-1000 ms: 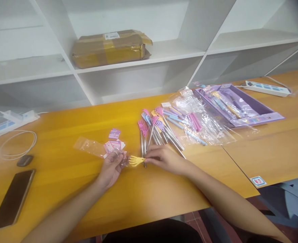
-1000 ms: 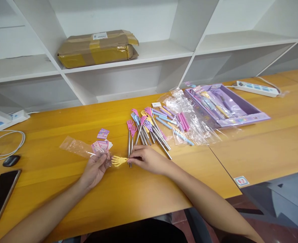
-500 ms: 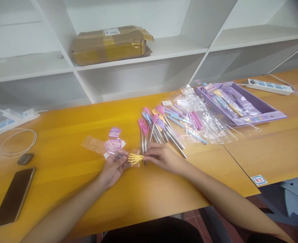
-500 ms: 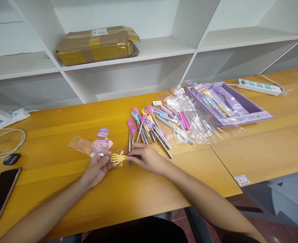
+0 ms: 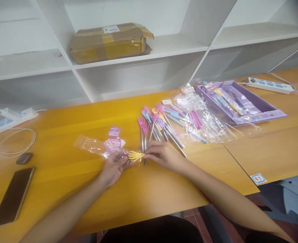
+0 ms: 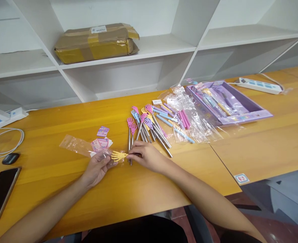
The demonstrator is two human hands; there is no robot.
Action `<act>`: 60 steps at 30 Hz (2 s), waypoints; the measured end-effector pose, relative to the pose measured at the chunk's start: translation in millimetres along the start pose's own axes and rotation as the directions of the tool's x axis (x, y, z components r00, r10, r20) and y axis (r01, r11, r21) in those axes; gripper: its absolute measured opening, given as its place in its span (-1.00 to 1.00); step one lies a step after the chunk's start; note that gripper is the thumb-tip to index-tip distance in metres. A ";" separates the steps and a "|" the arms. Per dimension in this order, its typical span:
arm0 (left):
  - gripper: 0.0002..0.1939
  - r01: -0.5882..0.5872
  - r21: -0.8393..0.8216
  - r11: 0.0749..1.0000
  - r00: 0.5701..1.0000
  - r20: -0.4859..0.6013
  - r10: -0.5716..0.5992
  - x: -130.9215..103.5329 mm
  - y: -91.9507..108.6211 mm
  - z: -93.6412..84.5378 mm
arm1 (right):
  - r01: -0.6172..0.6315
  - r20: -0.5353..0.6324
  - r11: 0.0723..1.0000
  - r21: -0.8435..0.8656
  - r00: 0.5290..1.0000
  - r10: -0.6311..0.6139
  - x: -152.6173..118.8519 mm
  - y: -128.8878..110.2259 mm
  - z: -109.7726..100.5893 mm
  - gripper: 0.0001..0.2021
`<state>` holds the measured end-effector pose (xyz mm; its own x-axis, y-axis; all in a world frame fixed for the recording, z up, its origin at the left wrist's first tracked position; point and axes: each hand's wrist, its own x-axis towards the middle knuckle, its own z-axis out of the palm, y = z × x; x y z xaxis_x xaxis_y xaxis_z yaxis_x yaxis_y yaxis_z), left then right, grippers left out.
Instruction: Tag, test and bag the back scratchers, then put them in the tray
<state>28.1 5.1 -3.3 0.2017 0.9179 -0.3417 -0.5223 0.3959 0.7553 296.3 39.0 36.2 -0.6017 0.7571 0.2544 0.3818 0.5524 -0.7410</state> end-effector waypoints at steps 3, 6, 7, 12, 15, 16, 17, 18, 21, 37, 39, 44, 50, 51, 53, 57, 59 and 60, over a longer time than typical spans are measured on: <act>-0.70 0.002 0.013 1.000 1.000 0.003 -0.002 -0.4 -0.8 0.5 | -0.001 0.013 1.000 0.022 1.000 0.000 -0.3 -0.8 1.7 -0.67; -0.70 -0.002 0.026 1.000 1.000 -0.003 0.002 -0.9 -1.4 0.7 | -0.032 0.021 0.999 0.044 0.999 0.031 -0.6 -3.2 3.1 -0.68; -0.71 -0.004 0.029 1.000 1.000 -0.007 0.004 -1.0 -1.5 0.6 | -0.044 0.021 0.998 0.050 0.999 0.043 -0.7 -3.8 3.8 -0.68; -0.70 -0.017 0.056 0.998 1.000 0.010 0.017 -1.4 -1.9 0.0 | -0.067 0.021 0.994 0.083 0.998 0.065 -0.9 -2.3 10.5 -0.63; -0.66 -0.024 0.084 0.996 1.000 0.003 0.024 -1.4 -4.3 -0.6 | -0.113 0.021 0.984 0.138 0.994 0.111 -1.5 0.4 16.8 -0.59; -0.64 -0.029 0.093 0.995 1.000 -0.006 0.029 -1.3 -5.5 -1.0 | -0.146 0.020 0.975 0.170 0.989 0.144 -1.9 1.2 19.1 -0.58; -0.62 -0.034 0.103 0.994 0.999 -0.014 0.036 -1.2 -6.9 -1.5 | -0.183 0.015 0.961 0.207 0.983 0.184 -2.4 2.0 21.7 -0.58; -0.60 -0.039 0.112 0.993 0.999 -0.019 0.041 -1.0 -8.3 -2.0 | -0.221 0.004 0.944 0.246 0.974 0.227 -3.0 2.6 24.5 -0.57; -0.61 -0.025 0.166 0.986 1.000 0.018 0.022 -1.3 -11.7 -2.6 | -0.311 -0.017 0.889 0.336 0.942 0.335 -4.4 3.0 32.5 -0.46; -0.65 -0.207 0.002 0.978 0.956 -0.211 0.203 5.0 6.3 -2.3 | -0.262 0.037 0.964 0.046 0.965 0.261 2.0 10.7 -18.9 -0.62; -0.66 -0.184 0.009 0.983 0.966 -0.180 0.183 3.6 3.8 -2.3 | -0.215 0.024 0.974 0.068 0.977 0.214 3.4 7.3 -15.1 -0.60; -0.65 -0.111 0.029 0.993 0.988 -0.105 0.113 -2.4 -4.8 2.7 | -0.167 0.012 0.975 0.144 0.986 0.167 3.4 -10.8 10.9 -0.56; -0.68 -0.142 0.029 0.989 0.986 -0.082 0.144 -1.3 -2.9 1.3 | -0.203 -0.045 0.955 0.215 0.975 0.217 1.1 -13.3 22.1 -0.72; -0.70 -0.159 0.024 0.987 0.983 -0.086 0.161 -0.1 -1.5 -0.1 | -0.223 -0.052 0.942 0.250 0.969 0.243 1.0 -11.4 18.4 -0.73; -0.73 -0.178 0.006 0.984 0.981 -0.081 0.178 2.2 1.2 -2.7 | -0.242 -0.066 0.927 0.288 0.960 0.271 0.9 -7.3 9.1 -0.76; -0.75 -0.154 -0.024 0.988 0.987 -0.054 0.153 4.0 4.5 -3.9 | -0.223 -0.085 0.942 0.252 0.964 0.251 -0.7 -2.0 -1.8 -0.75; -0.72 -0.142 -0.023 0.990 0.988 -0.062 0.140 3.5 4.8 -2.9 | -0.198 -0.114 0.954 0.225 0.967 0.228 -1.9 -2.1 -0.3 -0.73; -0.71 -0.139 -0.018 0.990 0.988 -0.070 0.137 3.2 4.5 -2.3 | -0.185 -0.133 0.960 0.208 0.967 0.215 -2.5 -2.7 1.6 -0.73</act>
<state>24.5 9.7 -2.3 0.0698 0.9594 -0.2733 -0.5604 0.2643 0.7849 295.6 34.9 36.6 -0.4063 0.8979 0.1693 0.3321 0.3177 -0.8882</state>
